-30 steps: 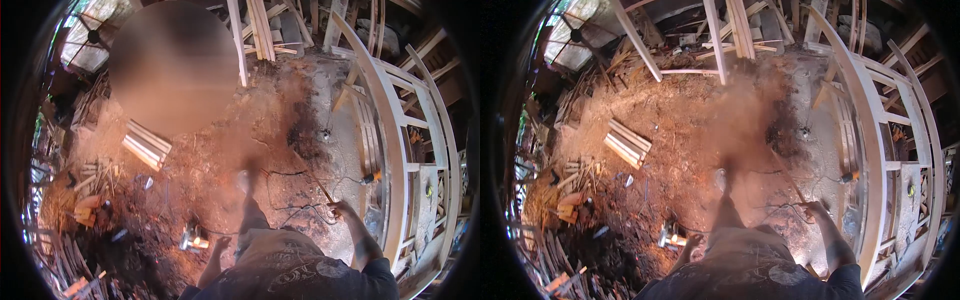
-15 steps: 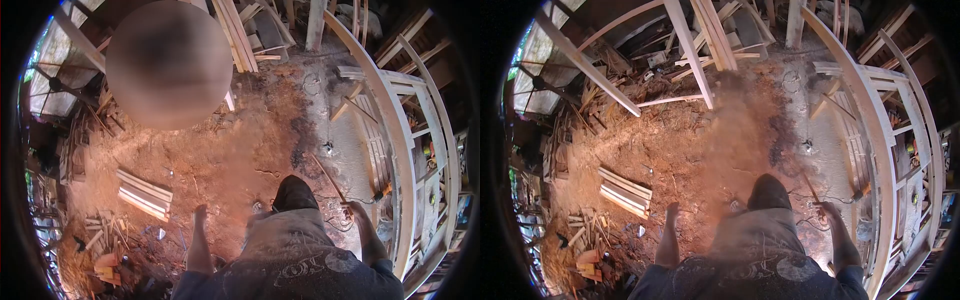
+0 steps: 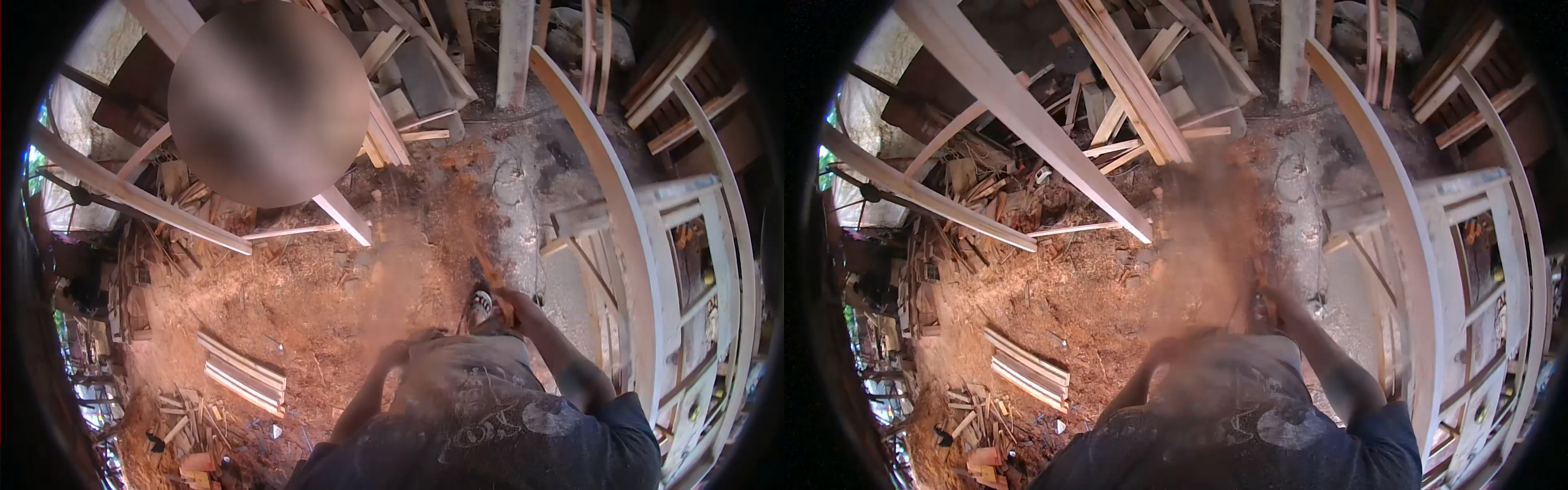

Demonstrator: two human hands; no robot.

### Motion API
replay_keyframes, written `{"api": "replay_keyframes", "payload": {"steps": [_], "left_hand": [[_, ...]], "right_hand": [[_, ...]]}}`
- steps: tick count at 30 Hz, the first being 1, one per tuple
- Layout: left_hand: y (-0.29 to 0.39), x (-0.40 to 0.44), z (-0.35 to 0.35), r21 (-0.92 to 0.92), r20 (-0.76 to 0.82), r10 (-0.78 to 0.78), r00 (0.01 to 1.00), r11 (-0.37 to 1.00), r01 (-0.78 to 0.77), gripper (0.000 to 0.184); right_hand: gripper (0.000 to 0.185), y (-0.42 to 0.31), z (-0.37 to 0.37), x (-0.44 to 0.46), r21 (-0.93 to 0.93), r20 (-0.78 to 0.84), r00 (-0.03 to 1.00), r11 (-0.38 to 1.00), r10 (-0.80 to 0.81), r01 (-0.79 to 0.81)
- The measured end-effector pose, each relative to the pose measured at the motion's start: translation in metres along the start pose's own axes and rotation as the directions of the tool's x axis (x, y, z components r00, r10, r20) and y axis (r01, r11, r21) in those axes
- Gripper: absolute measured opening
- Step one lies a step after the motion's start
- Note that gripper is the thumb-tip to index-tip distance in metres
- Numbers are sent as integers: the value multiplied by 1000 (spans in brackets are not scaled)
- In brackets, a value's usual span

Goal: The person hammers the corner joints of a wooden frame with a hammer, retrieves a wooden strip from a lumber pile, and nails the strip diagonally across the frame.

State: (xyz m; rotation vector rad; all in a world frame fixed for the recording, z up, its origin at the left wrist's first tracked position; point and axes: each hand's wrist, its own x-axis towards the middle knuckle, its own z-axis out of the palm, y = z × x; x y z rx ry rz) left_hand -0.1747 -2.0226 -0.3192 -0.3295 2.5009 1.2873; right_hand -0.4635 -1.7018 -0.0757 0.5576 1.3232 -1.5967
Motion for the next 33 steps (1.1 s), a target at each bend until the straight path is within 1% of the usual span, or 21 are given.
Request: {"api": "replay_keyframes", "payload": {"steps": [1,2,3,5,10,14,15,16,17,19,20,22,23,24,25,26,27,28,30,31,33], "left_hand": [[36,22,-17,226,-132,181,975,963,-148,38],[85,48,-43,81,-179,-66,982,993,81,39],[136,75,-73,-72,-189,-310,932,951,301,40],[213,120,-127,-73,-303,-267,915,964,257,53],[237,248,-185,-119,-435,-88,896,992,39,72],[250,346,-248,-119,-501,-4,866,991,-64,83],[267,363,-274,-141,-525,16,851,984,-105,79],[263,381,-294,-101,-477,88,874,983,-154,76],[256,398,-317,-60,-422,161,892,977,-205,73],[227,436,-333,81,-358,267,895,964,-254,61],[228,444,-346,50,-364,212,907,977,-208,61],[228,464,-375,-6,-382,111,918,992,-123,60],[246,471,-400,-71,-397,16,918,996,-48,52],[235,484,-402,-332,-451,-115,885,942,-46,49],[219,495,-398,-569,-463,-258,848,820,-61,46],[216,503,-407,-383,-527,-180,830,923,-42,41],[212,510,-416,-181,-586,-101,804,983,-8,37],[199,515,-419,-223,-542,-191,818,972,79,38],[180,531,-415,-273,-520,-322,791,940,203,37],[174,534,-411,-291,-541,-372,754,924,247,35],[126,527,-383,-431,-426,-532,732,831,353,34]], "right_hand": [[31,-22,15,14,8,64,998,1000,23,-24],[32,-49,29,31,12,126,991,998,52,-54],[32,-75,45,48,15,184,980,997,78,-82],[32,-141,101,51,-20,215,962,986,167,-167],[32,-198,142,189,-90,302,906,955,298,-284],[35,-261,198,231,-182,429,837,940,339,-288],[37,-279,210,236,-225,454,814,931,361,-287],[39,-296,218,251,-379,605,793,902,73,206],[42,-311,221,266,-394,775,614,646,-149,654],[50,-363,251,260,-627,608,792,644,54,437],[54,-389,266,258,-720,501,852,620,153,312],[53,-419,263,298,-732,635,772,329,13,597],[52,-430,257,324,-690,705,706,167,-66,704],[49,-422,236,377,-606,783,602,26,-156,795],[45,-428,219,414,-673,687,714,253,-133,695],[41,-434,202,451,-691,577,810,466,-106,553],[37,-440,189,486,-735,405,914,589,-17,336],[34,-446,176,521,-716,213,974,690,73,105],[33,-422,131,632,-954,218,970,185,-111,235],[33,-397,99,698,-951,283,955,-155,-91,267],[39,-425,97,771,-900,269,960,-375,-75,223]]}}
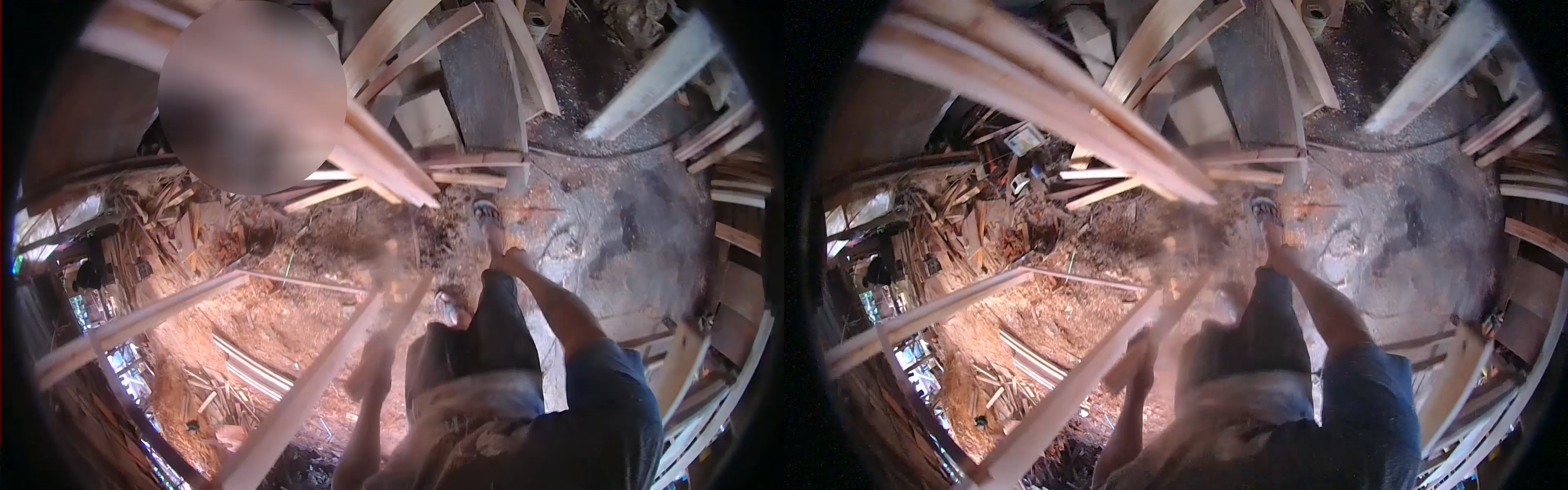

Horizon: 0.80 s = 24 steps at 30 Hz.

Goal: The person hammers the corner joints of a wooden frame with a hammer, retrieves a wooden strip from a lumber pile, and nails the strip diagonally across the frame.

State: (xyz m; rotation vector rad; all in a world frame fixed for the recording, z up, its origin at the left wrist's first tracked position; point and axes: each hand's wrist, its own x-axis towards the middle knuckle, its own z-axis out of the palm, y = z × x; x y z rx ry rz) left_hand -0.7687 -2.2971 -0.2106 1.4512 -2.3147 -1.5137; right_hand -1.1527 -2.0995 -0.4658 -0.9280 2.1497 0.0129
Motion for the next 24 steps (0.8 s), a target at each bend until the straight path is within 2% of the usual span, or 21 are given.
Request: {"api": "replay_keyframes", "payload": {"steps": [1,2,3,4,6,7,9,12,14,16,19,20,23,24], "left_hand": [[11,5,9,-53,-16,-59,998,997,58,34],[22,11,18,-108,-32,-118,993,988,113,35],[40,16,27,-265,-32,-333,943,912,313,41],[38,22,30,-284,-21,-373,927,892,352,48],[59,42,35,-310,-41,-463,885,848,429,47],[73,52,38,-307,-51,-500,864,831,463,46],[82,64,44,-348,-66,-493,868,826,442,47],[91,83,50,-384,-78,-503,860,812,440,47],[96,99,54,-373,-82,-546,834,793,482,47],[102,109,57,-363,-87,-577,812,777,514,48],[109,118,60,-351,-85,-603,793,763,543,48],[112,119,60,-346,-81,-609,789,760,550,48],[121,124,60,-354,-77,-614,786,754,554,49],[127,124,61,-355,-71,-614,786,752,555,49]], "right_hand": [[49,-9,-49,5,116,31,996,989,83,-86],[48,-2,-49,36,186,-10,990,973,142,-138],[48,5,-49,67,259,-50,979,949,200,-181],[37,18,-4,125,289,-171,957,940,236,-180],[32,32,45,209,279,-243,942,947,231,-160],[33,34,53,244,240,-201,962,962,183,-133],[39,27,44,284,362,-57,963,904,263,-226],[52,1,-29,294,188,153,950,935,273,-300],[51,15,13,320,149,62,967,956,245,-252],[48,19,19,330,72,-67,980,980,189,-184],[41,30,8,343,203,-188,958,963,217,-178],[31,24,-13,330,332,-134,951,917,278,-221],[22,36,-27,314,178,-142,989,984,33,-7],[18,31,-43,301,175,-339,941,981,-20,84]]}}
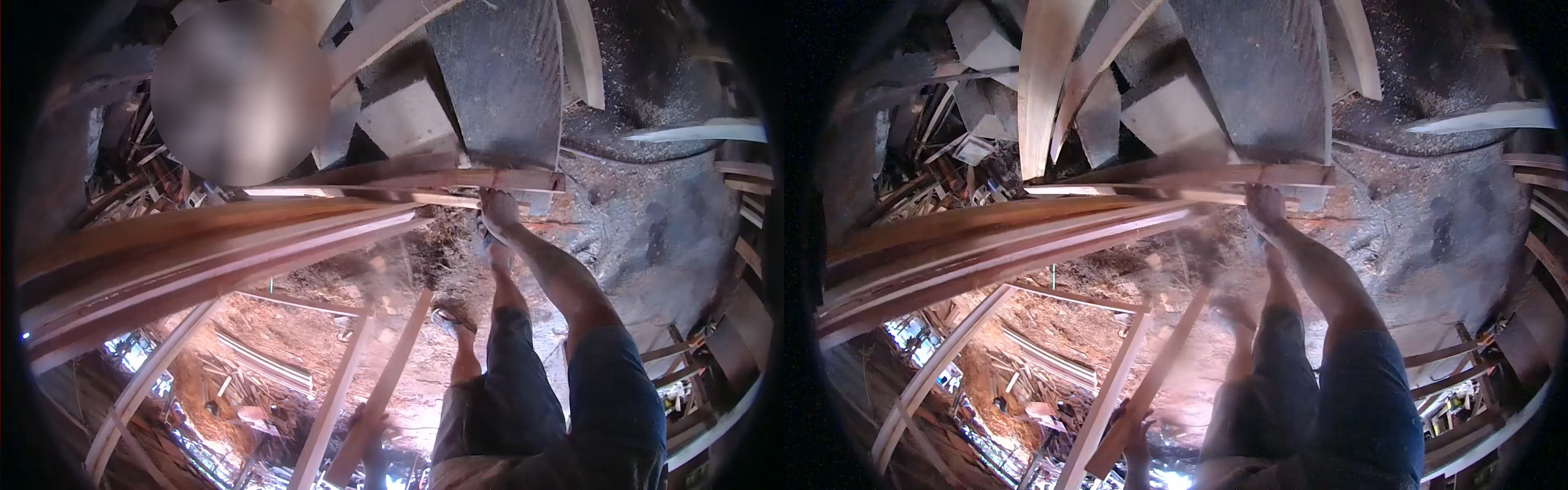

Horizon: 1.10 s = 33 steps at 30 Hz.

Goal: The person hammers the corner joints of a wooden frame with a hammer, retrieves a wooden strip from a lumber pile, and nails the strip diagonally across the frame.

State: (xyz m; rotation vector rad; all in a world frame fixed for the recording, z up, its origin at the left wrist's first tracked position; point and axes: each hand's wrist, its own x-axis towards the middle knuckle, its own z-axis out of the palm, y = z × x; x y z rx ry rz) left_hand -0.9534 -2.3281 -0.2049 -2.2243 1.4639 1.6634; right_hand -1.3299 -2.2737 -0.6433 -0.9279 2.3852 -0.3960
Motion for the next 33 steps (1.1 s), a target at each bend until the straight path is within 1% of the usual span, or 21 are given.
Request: {"api": "replay_keyframes", "payload": {"steps": [3,4,6,7,8,9,10,13,16,17,18,19,20,22,24,25,26,28,31,32,33], "left_hand": [[1,-4,3,8,22,7,1000,1000,-7,49],[-12,-3,-3,12,64,44,997,999,-45,49],[-1,-3,5,43,87,64,994,997,-68,47],[3,-5,6,63,101,67,993,995,-74,46],[2,-6,5,40,97,72,993,996,-76,46],[1,-5,3,17,92,75,993,997,-77,45],[-1,-3,2,-10,84,80,993,997,-79,45],[-5,3,-3,-15,58,109,992,994,-108,37],[6,7,2,-15,51,99,994,995,-98,37],[8,7,2,-16,48,106,993,994,-106,38],[9,8,3,-17,44,113,993,994,-112,39],[9,9,4,-20,41,118,992,993,-117,39],[9,9,4,-23,47,112,993,994,-111,40],[10,11,3,-28,56,103,993,994,-101,41],[3,17,1,-76,53,88,995,994,-84,40],[2,16,-5,-87,51,74,996,994,-69,39],[3,20,-6,-83,36,77,996,994,-74,39],[5,13,-4,-86,11,65,998,994,-63,39],[-5,18,-12,-101,-31,33,999,994,-35,44],[-3,16,-13,-86,-30,42,999,995,-44,43],[-1,14,-12,-70,-26,48,999,996,-50,43]], "right_hand": [[15,-32,-58,14,28,101,995,999,-26,23],[10,-44,-85,20,14,-71,981,983,-180,182],[8,-81,-162,45,-108,-174,946,960,-273,258],[11,-88,-190,63,-197,-160,934,938,-318,286],[12,-102,-241,75,-228,-178,900,906,-398,356],[15,-105,-265,89,-315,-236,858,871,-456,377],[29,-104,-280,106,-369,-139,870,840,-474,398],[33,-94,-311,127,-477,-332,733,776,-593,412],[28,-96,-326,95,-468,-618,517,805,-592,363],[30,-96,-309,70,-304,-528,666,850,-526,430],[34,-89,-270,48,-204,-387,778,869,-495,451],[38,-82,-231,26,-106,-234,863,894,-448,435],[44,-70,-182,13,-89,-57,909,909,-414,408],[50,-32,-103,1,-261,24,966,931,-257,254],[49,20,-40,11,-396,111,962,877,-250,273],[49,32,-21,13,-449,159,959,848,-235,282],[49,33,-16,19,-480,84,949,822,-305,307],[48,38,-13,15,-554,-38,898,757,-439,347],[44,33,-26,29,-495,43,913,785,-406,372],[37,22,-42,29,-472,-22,906,803,-423,364],[30,13,-65,34,-505,-12,874,757,-487,414]]}}
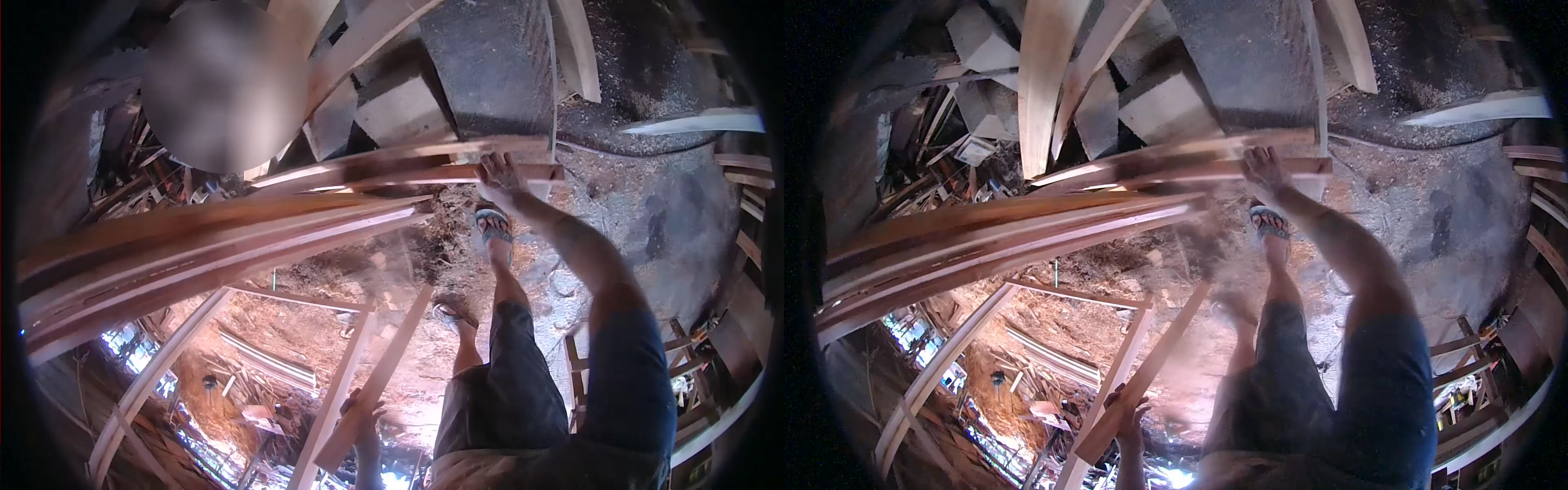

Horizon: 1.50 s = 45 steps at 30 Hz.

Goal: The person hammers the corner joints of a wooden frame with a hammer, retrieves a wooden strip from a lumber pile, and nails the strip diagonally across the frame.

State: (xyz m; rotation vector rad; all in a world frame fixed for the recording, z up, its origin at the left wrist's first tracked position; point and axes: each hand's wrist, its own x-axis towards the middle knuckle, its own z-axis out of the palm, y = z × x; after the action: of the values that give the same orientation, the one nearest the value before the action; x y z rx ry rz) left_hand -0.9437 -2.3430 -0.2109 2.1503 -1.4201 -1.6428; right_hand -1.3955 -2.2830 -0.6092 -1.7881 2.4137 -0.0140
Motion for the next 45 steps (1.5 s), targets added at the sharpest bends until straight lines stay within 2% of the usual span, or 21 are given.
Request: {"api": "replay_keyframes", "payload": {"steps": [4,8,11,13,15,16,19,21,24,26,27,30,31,32,34,35,37,38,42,44,45], "left_hand": [[-7,-3,1,-7,21,36,999,999,-36,42],[-19,2,-6,-60,64,78,995,995,-74,43],[-15,-1,-4,-72,52,73,996,995,-69,42],[-22,1,-8,-83,68,121,990,990,-115,43],[-24,5,-11,-125,50,187,981,976,-179,42],[-28,10,-13,-124,19,233,972,966,-229,41],[-37,23,-24,-105,-24,350,936,931,-351,35],[-43,28,-31,-143,-45,342,939,928,-345,35],[-50,29,-44,-158,-75,333,940,927,-341,34],[-57,32,-52,-170,-86,326,941,926,-336,33],[-57,32,-55,-180,-117,309,944,928,-326,33],[-49,33,-51,-237,-135,235,962,936,-262,33],[-48,33,-51,-260,-137,198,971,938,-228,34],[-50,33,-54,-276,-145,160,976,941,-196,36],[-55,35,-54,-244,-144,194,970,943,-225,36],[-49,33,-51,-239,-150,200,968,943,-231,36],[-51,34,-49,-199,-186,172,967,957,-209,35],[-53,33,-49,-182,-177,175,969,961,-207,34],[-41,27,-39,-171,-198,173,965,963,-207,34],[-40,23,-37,-181,-186,180,966,960,-214,34],[-32,21,-32,-163,-190,164,968,967,-195,36]], "right_hand": [[27,35,-92,55,10,-238,968,996,-84,89],[40,57,-201,146,-259,-372,914,964,-160,63],[39,49,-198,164,-222,-420,903,975,-96,0],[45,56,-183,171,-118,-154,987,991,51,-69],[49,82,-160,169,-295,-290,952,955,-101,11],[48,83,-164,173,-273,-220,975,961,-12,-50],[41,67,-192,170,-393,-279,960,910,20,-133],[34,62,-194,167,-416,-365,931,893,6,-169],[25,50,-192,158,-288,-337,938,939,84,-187],[17,45,-148,145,-168,-226,958,962,175,-215],[20,30,-126,135,-100,-146,927,927,344,-360],[34,-24,-31,72,174,-61,878,871,475,-459],[34,-37,-13,53,503,345,763,578,546,-642],[36,-52,13,38,610,701,607,126,375,-782],[35,-74,36,27,397,918,367,-296,152,-869],[33,-77,74,26,432,898,428,-403,105,-807],[32,-105,103,43,470,879,318,-532,356,-704],[32,-108,117,48,470,882,330,-607,335,-641],[37,-111,164,90,460,854,407,-837,324,-298],[32,-113,151,85,483,763,537,-869,360,-105],[29,-113,156,77,485,753,549,-870,363,-92]]}}
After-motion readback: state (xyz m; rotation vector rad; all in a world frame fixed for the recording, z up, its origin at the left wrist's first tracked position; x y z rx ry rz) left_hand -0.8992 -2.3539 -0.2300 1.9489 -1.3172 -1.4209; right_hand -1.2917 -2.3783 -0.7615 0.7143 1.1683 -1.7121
